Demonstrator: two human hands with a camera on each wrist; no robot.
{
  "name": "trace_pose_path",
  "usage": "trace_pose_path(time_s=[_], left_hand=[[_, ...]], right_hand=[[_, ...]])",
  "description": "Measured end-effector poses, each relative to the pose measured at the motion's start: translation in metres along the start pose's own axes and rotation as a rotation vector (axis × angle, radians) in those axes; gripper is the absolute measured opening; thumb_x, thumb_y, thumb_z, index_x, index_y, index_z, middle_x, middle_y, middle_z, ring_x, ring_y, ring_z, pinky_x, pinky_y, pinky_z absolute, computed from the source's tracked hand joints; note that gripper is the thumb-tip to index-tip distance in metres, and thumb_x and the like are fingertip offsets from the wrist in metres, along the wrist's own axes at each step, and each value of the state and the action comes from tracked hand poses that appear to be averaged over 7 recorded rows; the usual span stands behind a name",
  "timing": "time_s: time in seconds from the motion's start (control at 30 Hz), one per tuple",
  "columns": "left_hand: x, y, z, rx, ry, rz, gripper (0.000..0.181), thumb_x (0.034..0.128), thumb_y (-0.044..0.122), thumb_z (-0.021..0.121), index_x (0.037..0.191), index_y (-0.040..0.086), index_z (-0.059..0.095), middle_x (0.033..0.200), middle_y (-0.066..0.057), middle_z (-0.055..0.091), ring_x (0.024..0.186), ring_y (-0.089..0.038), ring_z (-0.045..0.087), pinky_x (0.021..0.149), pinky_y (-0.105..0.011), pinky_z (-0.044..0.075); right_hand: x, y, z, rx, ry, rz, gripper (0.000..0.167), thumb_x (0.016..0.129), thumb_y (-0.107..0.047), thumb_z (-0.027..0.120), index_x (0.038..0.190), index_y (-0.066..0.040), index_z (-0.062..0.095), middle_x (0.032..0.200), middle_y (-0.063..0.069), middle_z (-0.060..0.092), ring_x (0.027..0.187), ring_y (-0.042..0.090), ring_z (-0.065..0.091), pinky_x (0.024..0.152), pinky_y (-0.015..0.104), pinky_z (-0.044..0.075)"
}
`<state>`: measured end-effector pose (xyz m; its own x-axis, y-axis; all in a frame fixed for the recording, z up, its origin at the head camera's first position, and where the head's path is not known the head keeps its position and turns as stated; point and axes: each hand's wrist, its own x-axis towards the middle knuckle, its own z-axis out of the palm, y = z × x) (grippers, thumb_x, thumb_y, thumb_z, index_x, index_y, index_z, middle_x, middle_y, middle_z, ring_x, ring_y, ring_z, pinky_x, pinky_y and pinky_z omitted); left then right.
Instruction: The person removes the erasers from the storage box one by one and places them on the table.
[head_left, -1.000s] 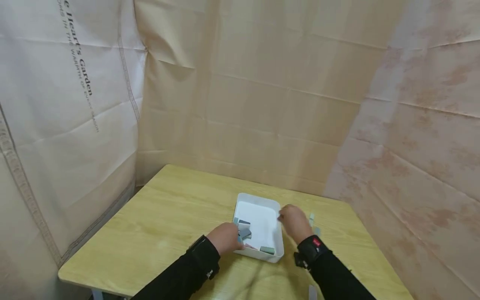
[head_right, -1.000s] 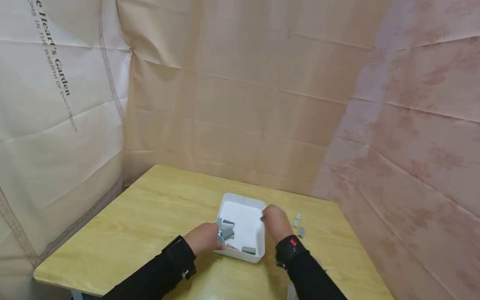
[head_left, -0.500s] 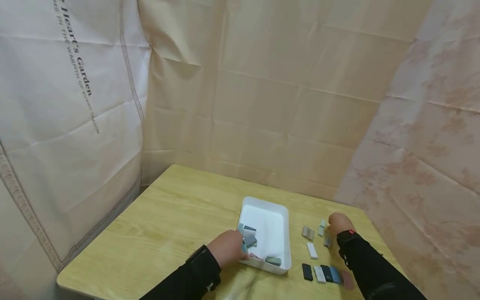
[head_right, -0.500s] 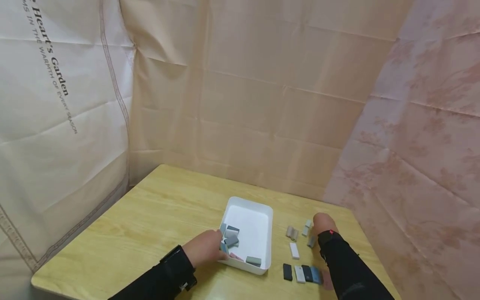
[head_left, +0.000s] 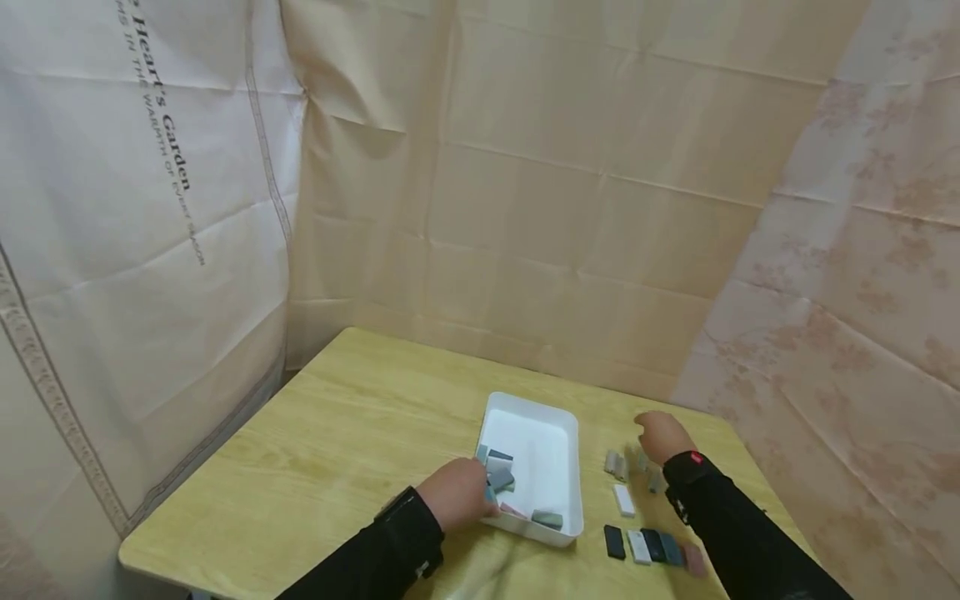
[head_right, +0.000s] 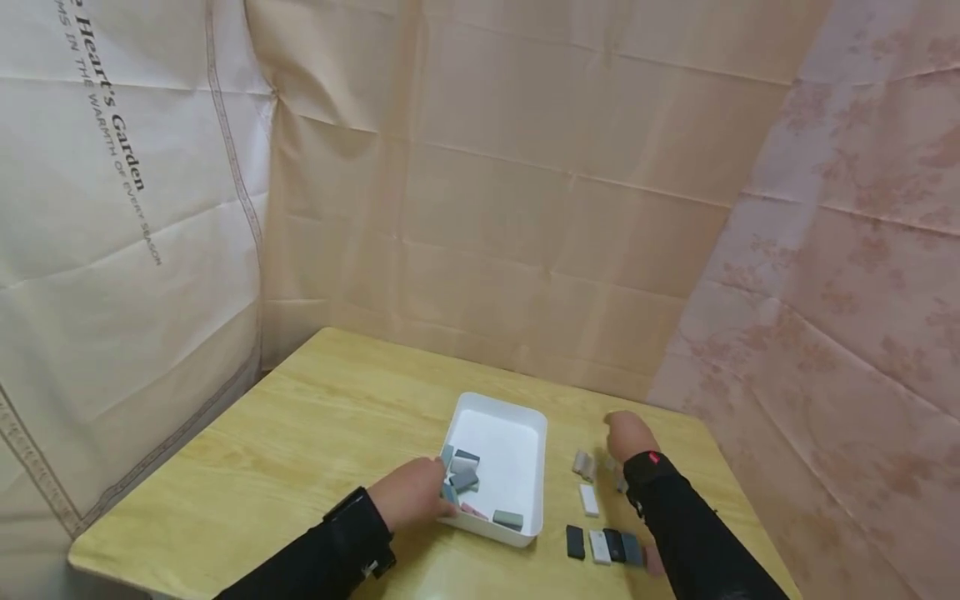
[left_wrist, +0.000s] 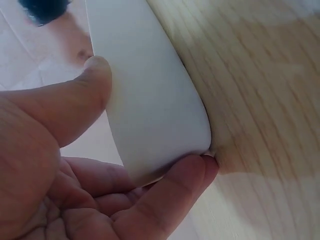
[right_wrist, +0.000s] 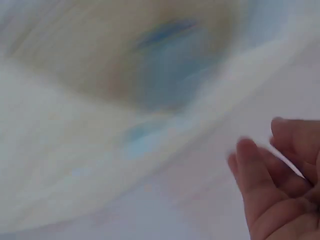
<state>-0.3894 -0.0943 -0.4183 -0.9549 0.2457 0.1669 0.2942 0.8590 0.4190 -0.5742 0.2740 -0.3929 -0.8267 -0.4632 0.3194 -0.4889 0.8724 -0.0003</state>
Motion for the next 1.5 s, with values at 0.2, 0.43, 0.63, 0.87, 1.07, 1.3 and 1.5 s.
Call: trace_pose_path(time_s=[0.2,0.43,0.63,0.87,1.07,1.3,1.5], left_hand=[[0.013,0.006,-0.005,-0.042,0.039,0.049,0.047,0.0804,0.027,0.092,0.063,0.014,0.050,0.064,0.007,0.040,0.058,-0.010,0.036,0.057,-0.026,0.034],[0.020,-0.015,-0.014,-0.130,0.084,0.042,0.030,0.0767,0.020,0.095,0.076,0.007,0.069,0.069,0.001,0.062,0.061,-0.010,0.048,0.061,-0.028,0.042],[0.013,-0.032,-0.019,-0.161,0.106,-0.018,0.029,0.0761,0.013,0.093,0.073,0.007,0.065,0.065,0.002,0.055,0.060,-0.012,0.045,0.058,-0.027,0.038],[0.011,-0.042,-0.021,-0.091,0.060,-0.097,0.043,0.0816,0.022,0.092,0.062,0.011,0.056,0.059,0.005,0.044,0.054,-0.012,0.039,0.055,-0.026,0.032],[0.011,-0.047,-0.026,-0.055,0.090,-0.084,0.043,0.0808,0.022,0.093,0.064,0.010,0.056,0.060,0.005,0.046,0.054,-0.012,0.040,0.055,-0.026,0.033],[0.009,-0.045,-0.020,-0.073,0.087,-0.047,0.047,0.0810,0.022,0.091,0.060,0.013,0.050,0.060,0.007,0.039,0.054,-0.012,0.037,0.054,-0.026,0.031],[0.011,-0.041,-0.028,-0.046,0.064,-0.053,0.049,0.0843,0.023,0.089,0.061,0.014,0.047,0.061,0.006,0.038,0.055,-0.012,0.037,0.055,-0.026,0.033]], right_hand=[[0.006,-0.131,-0.030,0.229,-0.112,-0.255,0.022,0.094,-0.001,0.076,0.116,-0.002,0.079,0.111,0.014,0.080,0.099,0.030,0.076,0.086,0.042,0.061],[0.028,-0.235,0.008,0.143,-0.183,-0.346,0.015,0.088,-0.007,0.083,0.102,-0.012,0.086,0.098,0.000,0.082,0.094,0.017,0.076,0.086,0.031,0.060],[0.046,-0.260,0.035,0.118,-0.137,-0.298,0.007,0.082,-0.010,0.084,0.085,-0.016,0.082,0.083,-0.006,0.076,0.075,0.008,0.063,0.073,0.024,0.054],[0.050,-0.257,0.047,0.189,-0.141,-0.252,0.011,0.078,-0.006,0.084,0.077,-0.015,0.078,0.076,-0.005,0.069,0.066,0.006,0.051,0.065,0.025,0.049],[0.051,-0.259,0.044,0.140,-0.038,-0.384,0.016,0.069,-0.004,0.088,0.074,-0.015,0.078,0.069,-0.007,0.064,0.063,0.005,0.045,0.060,0.023,0.044],[0.020,-0.213,0.002,0.193,0.153,-0.316,0.013,0.081,-0.002,0.089,0.086,-0.011,0.081,0.089,0.002,0.069,0.083,0.016,0.066,0.076,0.031,0.056],[-0.025,-0.126,-0.049,0.202,0.138,-0.071,0.008,0.088,-0.003,0.084,0.090,-0.010,0.079,0.102,0.006,0.070,0.095,0.026,0.071,0.084,0.043,0.060]])
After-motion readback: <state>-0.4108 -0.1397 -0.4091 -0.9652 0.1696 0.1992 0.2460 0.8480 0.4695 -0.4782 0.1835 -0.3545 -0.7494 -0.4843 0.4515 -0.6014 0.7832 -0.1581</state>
